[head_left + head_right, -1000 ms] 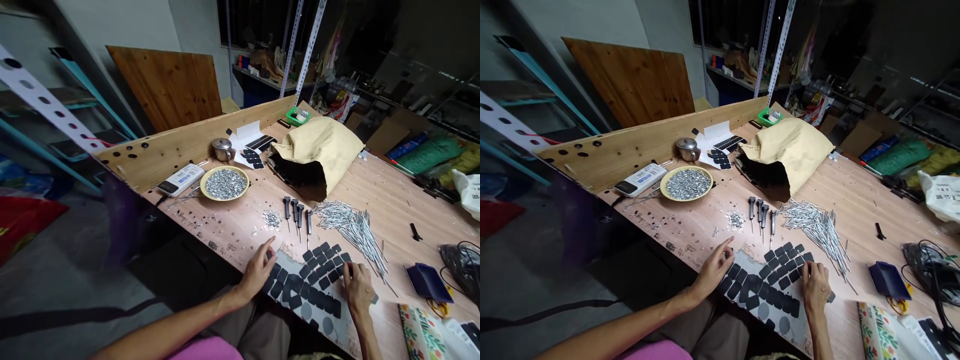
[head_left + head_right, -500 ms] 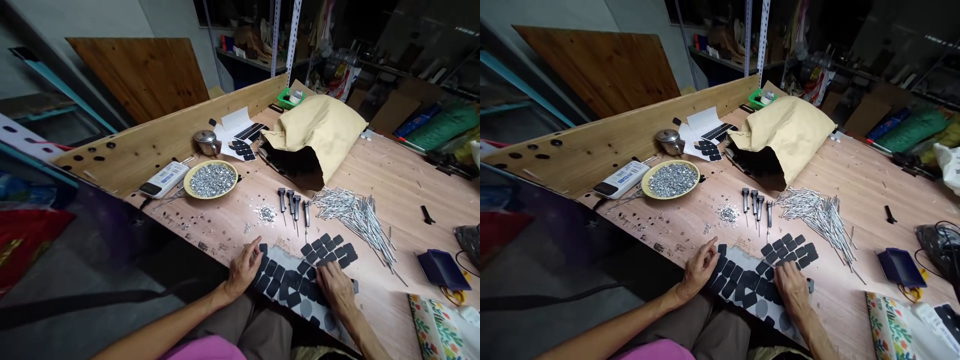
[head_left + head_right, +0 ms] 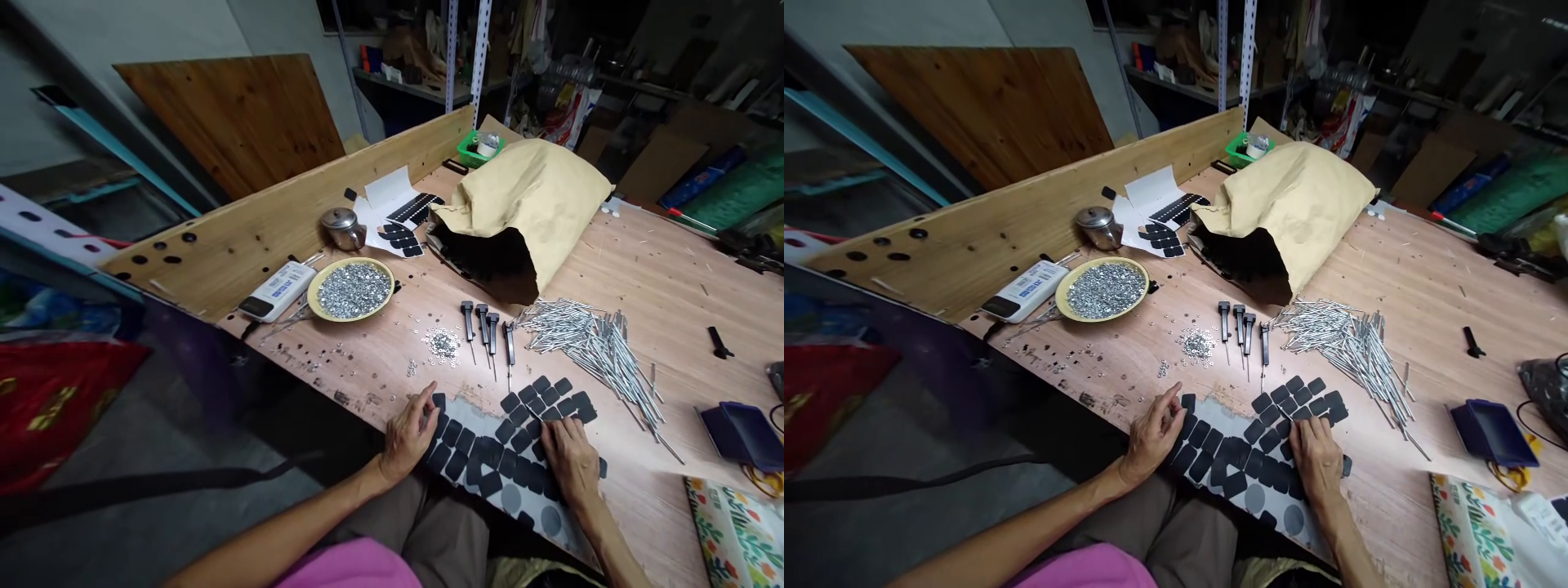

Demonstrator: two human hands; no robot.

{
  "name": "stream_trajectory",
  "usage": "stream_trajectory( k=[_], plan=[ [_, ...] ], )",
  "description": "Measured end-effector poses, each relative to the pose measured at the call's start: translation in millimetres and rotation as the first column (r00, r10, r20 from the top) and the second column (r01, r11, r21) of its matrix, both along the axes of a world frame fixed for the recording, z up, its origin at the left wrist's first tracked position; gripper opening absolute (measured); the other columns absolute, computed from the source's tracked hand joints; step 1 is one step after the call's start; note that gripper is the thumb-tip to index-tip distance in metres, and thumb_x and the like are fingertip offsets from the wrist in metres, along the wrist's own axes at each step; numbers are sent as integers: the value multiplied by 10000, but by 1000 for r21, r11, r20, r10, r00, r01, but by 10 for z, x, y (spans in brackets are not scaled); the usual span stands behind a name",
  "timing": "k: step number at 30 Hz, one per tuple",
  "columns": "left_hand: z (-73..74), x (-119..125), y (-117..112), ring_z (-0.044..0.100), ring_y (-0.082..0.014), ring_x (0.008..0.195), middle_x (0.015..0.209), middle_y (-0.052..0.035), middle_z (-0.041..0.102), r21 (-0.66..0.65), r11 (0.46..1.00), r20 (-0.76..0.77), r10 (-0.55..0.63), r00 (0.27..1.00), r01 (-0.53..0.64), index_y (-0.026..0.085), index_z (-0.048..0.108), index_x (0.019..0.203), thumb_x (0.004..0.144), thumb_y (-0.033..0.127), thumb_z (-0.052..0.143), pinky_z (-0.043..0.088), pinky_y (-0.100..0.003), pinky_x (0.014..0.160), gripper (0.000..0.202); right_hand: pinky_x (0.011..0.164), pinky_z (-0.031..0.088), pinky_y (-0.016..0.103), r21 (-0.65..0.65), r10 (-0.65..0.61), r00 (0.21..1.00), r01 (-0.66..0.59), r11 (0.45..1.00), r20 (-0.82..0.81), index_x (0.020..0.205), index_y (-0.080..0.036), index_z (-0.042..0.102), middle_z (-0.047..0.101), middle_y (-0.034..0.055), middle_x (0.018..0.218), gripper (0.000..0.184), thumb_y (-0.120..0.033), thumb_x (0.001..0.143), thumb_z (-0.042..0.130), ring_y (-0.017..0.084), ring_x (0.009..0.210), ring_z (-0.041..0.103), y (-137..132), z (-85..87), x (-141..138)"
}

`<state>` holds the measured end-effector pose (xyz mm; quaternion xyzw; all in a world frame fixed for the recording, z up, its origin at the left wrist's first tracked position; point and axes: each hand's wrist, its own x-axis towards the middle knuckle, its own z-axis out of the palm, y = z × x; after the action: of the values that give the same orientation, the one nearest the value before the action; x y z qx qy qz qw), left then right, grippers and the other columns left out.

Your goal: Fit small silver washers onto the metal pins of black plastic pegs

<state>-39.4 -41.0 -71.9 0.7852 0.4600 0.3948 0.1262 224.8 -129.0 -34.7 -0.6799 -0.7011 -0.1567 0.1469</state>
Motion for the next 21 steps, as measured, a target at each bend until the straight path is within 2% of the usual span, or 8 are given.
stream_trajectory(
  k=[5, 10, 12, 15, 16, 18, 20, 21],
  plan=[
    [5, 14, 11, 578, -93, 551, 727, 0, 618, 48, 999, 2, -1, 1000, 1, 159, 415, 1264, 915, 205, 396, 478, -183, 586, 352, 552, 363, 237, -24, -28, 999, 28, 999, -16, 684, -205, 562, 515, 22, 637, 397, -353, 959, 318, 153, 662, 481, 31, 14, 61],
    [17, 28, 23, 570, -89, 538, 714, 4, 617, 102, 995, 19, 5, 1000, -7, 155, 417, 1270, 924, 205, 386, 466, -178, 567, 352, 465, 326, 240, 64, -210, 975, 214, 975, -72, 642, -200, 550, 530, 42, 629, 513, -441, 956, 224, 156, 624, 492, 87, 60, 1],
    [22, 30, 26, 570, -89, 536, 713, 4, 618, 111, 994, 25, -4, 1000, 1, 157, 417, 1271, 928, 207, 377, 464, -179, 563, 349, 467, 338, 232, 43, -158, 986, 160, 986, -59, 623, -206, 553, 535, 35, 612, 521, -436, 956, 224, 148, 610, 502, 63, 101, -111],
    [23, 31, 28, 574, -92, 539, 712, 5, 616, 113, 994, 28, -7, 1000, 3, 157, 409, 1274, 932, 212, 366, 466, -182, 562, 348, 528, 403, 211, -77, -8, 997, 1, 997, -80, 662, -219, 594, 565, 17, 616, 472, -408, 951, 273, 131, 622, 549, -127, 210, -240],
    [21, 32, 29, 577, -93, 543, 715, 5, 616, 110, 994, 29, -6, 1000, 2, 157, 405, 1275, 933, 212, 363, 468, -182, 562, 349, 537, 419, 207, -119, -6, 994, -7, 993, -111, 693, -223, 612, 581, 18, 636, 449, -408, 946, 291, 129, 626, 568, -243, 259, -236],
    [16, 37, 30, 588, -96, 561, 722, 2, 616, 99, 995, 26, -10, 1000, 7, 156, 398, 1281, 933, 211, 358, 471, -183, 565, 354, 540, 449, 205, -226, -84, 980, 41, 973, -183, 754, -236, 639, 621, 25, 695, 401, -436, 923, 336, 129, 635, 607, -547, 367, -127],
    [12, 47, 31, 595, -98, 575, 729, -1, 616, 81, 997, 23, -15, 1000, 13, 157, 386, 1295, 934, 210, 354, 472, -182, 566, 367, 539, 478, 218, -409, -123, 967, 21, 912, -223, 748, -276, 662, 664, 17, 722, 353, -471, 884, 400, 142, 636, 644, -881, 478, 91],
    [10, 53, 31, 597, -98, 578, 731, -2, 617, 73, 997, 25, -15, 1000, 13, 159, 377, 1306, 934, 210, 353, 472, -181, 565, 377, 559, 498, 230, -531, -94, 964, -55, 846, -249, 775, -312, 680, 688, 0, 727, 284, -483, 848, 465, 151, 638, 660, -1024, 532, 217]
  ],
)
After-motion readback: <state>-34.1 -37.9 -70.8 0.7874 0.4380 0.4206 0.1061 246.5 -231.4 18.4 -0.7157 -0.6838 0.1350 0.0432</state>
